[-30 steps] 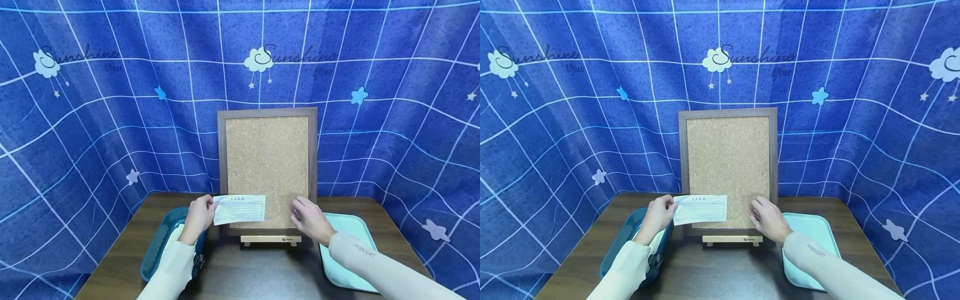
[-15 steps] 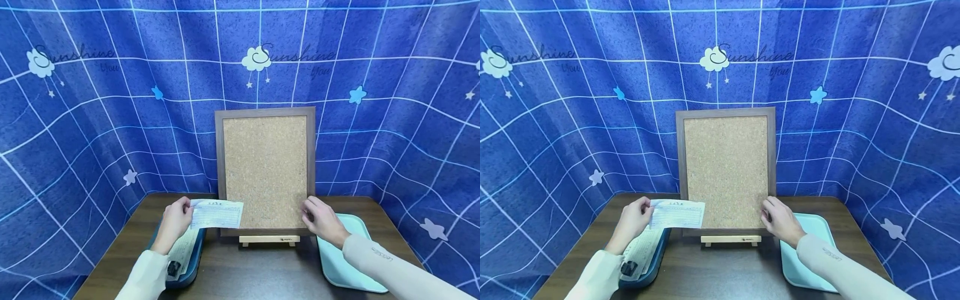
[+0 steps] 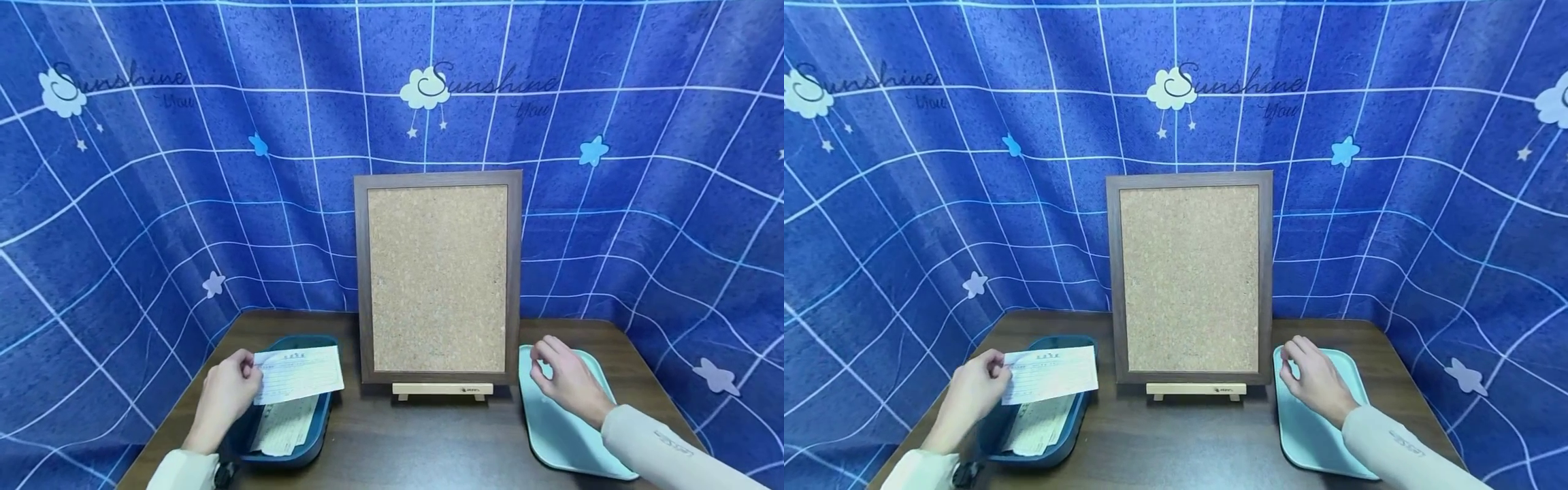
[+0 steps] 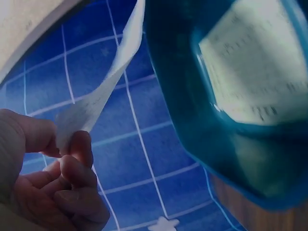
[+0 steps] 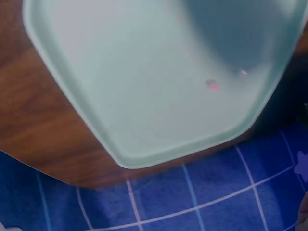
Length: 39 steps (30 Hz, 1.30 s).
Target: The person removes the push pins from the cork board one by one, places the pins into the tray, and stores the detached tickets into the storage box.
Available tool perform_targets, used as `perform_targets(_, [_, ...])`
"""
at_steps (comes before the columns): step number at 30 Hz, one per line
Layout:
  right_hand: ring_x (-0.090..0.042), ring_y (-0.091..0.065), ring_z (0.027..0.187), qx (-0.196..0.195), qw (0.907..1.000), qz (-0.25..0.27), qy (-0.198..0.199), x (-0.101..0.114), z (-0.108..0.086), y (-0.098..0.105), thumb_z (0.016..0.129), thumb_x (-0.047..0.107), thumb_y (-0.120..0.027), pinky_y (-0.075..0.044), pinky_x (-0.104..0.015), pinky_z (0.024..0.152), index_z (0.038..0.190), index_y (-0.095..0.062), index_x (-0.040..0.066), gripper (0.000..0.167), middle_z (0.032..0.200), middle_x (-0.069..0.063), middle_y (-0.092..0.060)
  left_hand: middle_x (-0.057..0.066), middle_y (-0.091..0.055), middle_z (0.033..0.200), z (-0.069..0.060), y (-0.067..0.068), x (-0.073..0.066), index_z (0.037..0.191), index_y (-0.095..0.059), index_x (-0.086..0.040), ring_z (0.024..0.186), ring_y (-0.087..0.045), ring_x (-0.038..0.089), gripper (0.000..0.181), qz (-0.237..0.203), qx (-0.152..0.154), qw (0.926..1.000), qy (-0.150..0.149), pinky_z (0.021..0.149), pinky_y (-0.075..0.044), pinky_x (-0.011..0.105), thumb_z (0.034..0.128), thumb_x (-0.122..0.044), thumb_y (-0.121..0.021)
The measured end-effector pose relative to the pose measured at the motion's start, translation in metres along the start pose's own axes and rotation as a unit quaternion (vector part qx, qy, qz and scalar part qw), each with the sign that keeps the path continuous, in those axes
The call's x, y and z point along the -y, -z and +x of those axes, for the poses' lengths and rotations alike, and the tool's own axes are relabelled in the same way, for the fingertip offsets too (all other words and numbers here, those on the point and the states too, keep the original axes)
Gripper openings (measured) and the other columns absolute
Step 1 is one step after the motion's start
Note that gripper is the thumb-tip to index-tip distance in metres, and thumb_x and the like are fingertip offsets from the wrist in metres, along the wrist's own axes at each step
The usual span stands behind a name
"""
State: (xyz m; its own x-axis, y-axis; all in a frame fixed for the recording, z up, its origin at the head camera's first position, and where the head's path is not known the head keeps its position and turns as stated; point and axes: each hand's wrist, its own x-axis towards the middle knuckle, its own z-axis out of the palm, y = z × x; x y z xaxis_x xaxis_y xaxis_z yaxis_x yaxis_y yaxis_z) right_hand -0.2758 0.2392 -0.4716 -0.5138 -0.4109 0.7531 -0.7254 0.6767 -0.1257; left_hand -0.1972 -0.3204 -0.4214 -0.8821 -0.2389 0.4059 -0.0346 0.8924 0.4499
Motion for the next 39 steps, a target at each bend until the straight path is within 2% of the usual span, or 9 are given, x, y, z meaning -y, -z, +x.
perform_targets(6, [-0.008, -0.049, 0.066, 0.026, 0.9990, -0.023, -0.029, -0.011, -0.023, 0.000, 0.065, -0.002, -0.064, -0.042, -0.024, 0.055, 0.081, -0.054, 0.012, 0.023, 0.075, 0.004, -0.050, 0.003, -0.059, 0.070, -0.011, 0.005, 0.016, 0.096, -0.055, -0.003, 0.062, -0.056, 0.024, 0.019, -0.001, -0.014, 0.9992, 0.038, 0.055, -0.040, 0.041, 0.0783, -0.007, -0.060])
perform_targets(11, [-0.010, -0.054, 0.064, 0.078, 0.9938, -0.036, -0.070, -0.017, -0.040, -0.003, 0.061, -0.007, -0.068, -0.045, -0.029, 0.054, 0.084, -0.056, 0.007, 0.029, 0.077, 0.001, -0.054, 0.001, -0.057, 0.065, -0.020, 0.004, 0.022, 0.084, -0.055, -0.010, 0.059, -0.055, 0.029, 0.010, 0.018, -0.044, 0.9980, 0.042, 0.051, -0.037, 0.044, 0.0749, -0.008, -0.058])
perform_targets(13, [-0.009, -0.051, 0.063, 0.105, 0.9893, -0.041, -0.092, -0.020, -0.045, -0.002, 0.062, -0.007, -0.069, -0.044, -0.029, 0.054, 0.082, -0.057, 0.007, 0.027, 0.074, 0.001, -0.052, 0.004, -0.059, 0.066, -0.025, 0.003, 0.023, 0.081, -0.060, -0.010, 0.058, -0.055, 0.031, 0.007, 0.024, -0.039, 0.9982, 0.039, 0.052, -0.038, 0.046, 0.0749, -0.008, -0.057])
perform_targets(16, [-0.007, -0.047, 0.062, 0.141, 0.9815, -0.039, -0.124, -0.023, -0.053, -0.001, 0.064, -0.007, -0.070, -0.042, -0.029, 0.053, 0.079, -0.056, 0.008, 0.026, 0.073, 0.003, -0.049, 0.010, -0.064, 0.072, -0.032, 0.000, 0.022, 0.081, -0.068, -0.008, 0.061, -0.058, 0.034, 0.013, 0.029, 0.005, 0.9991, 0.028, 0.055, -0.041, 0.049, 0.0758, -0.007, -0.056])
perform_targets(20, [-0.008, -0.044, 0.062, 0.165, 0.9739, -0.033, -0.152, -0.026, -0.060, 0.000, 0.066, -0.006, -0.071, -0.040, -0.029, 0.053, 0.076, -0.054, 0.010, 0.025, 0.070, 0.005, -0.045, 0.014, -0.067, 0.080, -0.037, -0.003, 0.021, 0.088, -0.071, -0.003, 0.068, -0.061, 0.034, 0.019, 0.036, 0.072, 0.9967, 0.008, 0.060, -0.043, 0.050, 0.0755, -0.004, -0.058])
perform_targets(28, [-0.010, -0.042, 0.059, 0.211, 0.9572, -0.034, -0.195, -0.028, -0.069, -0.005, 0.069, -0.003, -0.070, -0.039, -0.031, 0.053, 0.072, -0.057, 0.011, 0.020, 0.067, 0.004, -0.044, 0.015, -0.067, 0.084, -0.047, -0.014, 0.010, 0.090, -0.070, -0.002, 0.072, -0.062, 0.032, 0.019, 0.051, 0.146, 0.9879, 0.008, 0.063, -0.045, 0.051, 0.0736, -0.006, -0.061])
perform_targets(31, [-0.010, -0.043, 0.059, 0.212, 0.9560, -0.034, -0.199, -0.027, -0.071, -0.007, 0.069, -0.003, -0.070, -0.039, -0.031, 0.053, 0.071, -0.057, 0.012, 0.020, 0.066, 0.004, -0.044, 0.012, -0.063, 0.077, -0.051, -0.016, 0.005, 0.080, -0.068, -0.006, 0.067, -0.058, 0.027, 0.010, 0.054, 0.176, 0.9827, 0.021, 0.060, -0.044, 0.047, 0.0751, -0.009, -0.060])
perform_targets(35, [-0.009, -0.043, 0.059, 0.211, 0.9553, -0.033, -0.205, -0.026, -0.070, -0.007, 0.070, -0.002, -0.069, -0.039, -0.030, 0.053, 0.071, -0.058, 0.013, 0.018, 0.067, 0.005, -0.044, 0.008, -0.060, 0.073, -0.053, -0.020, 0.000, 0.077, -0.066, -0.008, 0.065, -0.053, 0.023, 0.008, 0.053, 0.207, 0.9764, 0.031, 0.058, -0.042, 0.044, 0.0784, -0.011, -0.059])
perform_targets(39, [-0.010, -0.047, 0.063, 0.180, 0.9630, -0.032, -0.198, -0.020, -0.065, 0.001, 0.071, 0.000, -0.069, -0.041, -0.031, 0.056, 0.073, -0.061, 0.013, 0.015, 0.071, 0.004, -0.046, 0.013, -0.065, 0.080, -0.050, -0.021, -0.002, 0.084, -0.069, -0.009, 0.067, -0.059, 0.028, 0.013, 0.063, 0.194, 0.9785, 0.029, 0.056, -0.043, 0.047, 0.0805, -0.015, -0.058])
